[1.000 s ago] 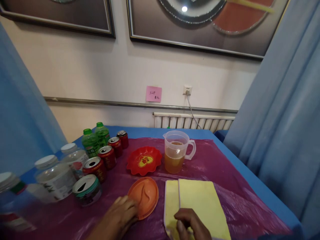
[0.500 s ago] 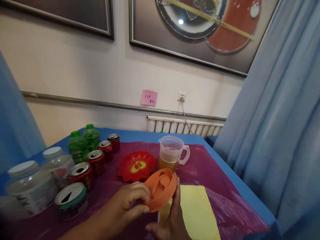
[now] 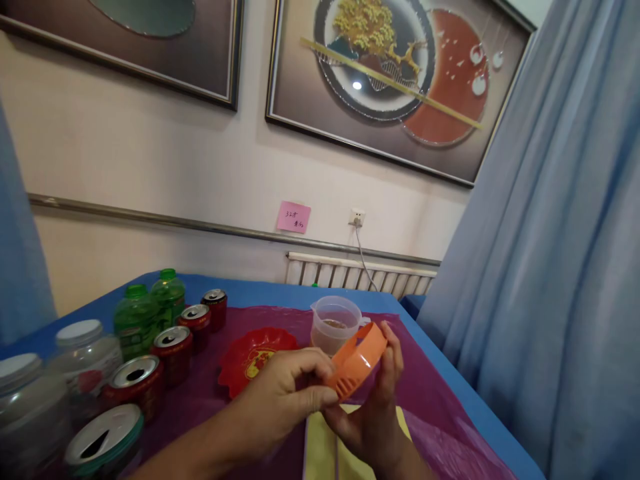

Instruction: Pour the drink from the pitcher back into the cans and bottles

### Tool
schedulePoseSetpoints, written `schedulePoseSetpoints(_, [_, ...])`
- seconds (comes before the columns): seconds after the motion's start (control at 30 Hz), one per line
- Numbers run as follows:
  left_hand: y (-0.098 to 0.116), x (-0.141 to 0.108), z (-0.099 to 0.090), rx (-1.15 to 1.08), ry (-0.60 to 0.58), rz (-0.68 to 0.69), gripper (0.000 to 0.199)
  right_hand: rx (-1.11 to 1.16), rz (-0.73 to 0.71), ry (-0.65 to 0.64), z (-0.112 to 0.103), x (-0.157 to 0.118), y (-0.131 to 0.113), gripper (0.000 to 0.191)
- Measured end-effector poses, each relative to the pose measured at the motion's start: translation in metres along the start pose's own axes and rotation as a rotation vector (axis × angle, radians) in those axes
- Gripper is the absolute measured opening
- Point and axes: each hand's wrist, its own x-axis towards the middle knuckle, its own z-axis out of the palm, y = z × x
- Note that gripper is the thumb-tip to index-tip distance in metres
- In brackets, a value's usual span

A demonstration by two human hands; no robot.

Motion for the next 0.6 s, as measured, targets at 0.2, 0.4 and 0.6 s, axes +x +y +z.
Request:
schedulePoseSetpoints(0.2, [-0.065,-0.036,-0.010,0.179,0.318,0.063,0.034,-0.132,-0.188,-0.227,-0.017,0.099,0.035,0.102])
schedulePoseSetpoints(0.4, [-0.139,-0.062,-0.017,0.379,0.183,0.192,0.014,-0.192,-0.018,-0.840,0.004,0.179,0.065,0.103])
schedulePoseSetpoints(0.6, [-0.177,-0.068,-0.025,0.450,0.196,0.301,0.023,-0.154,-0.006,-1.053,0.031,0.187,0.059,0.101])
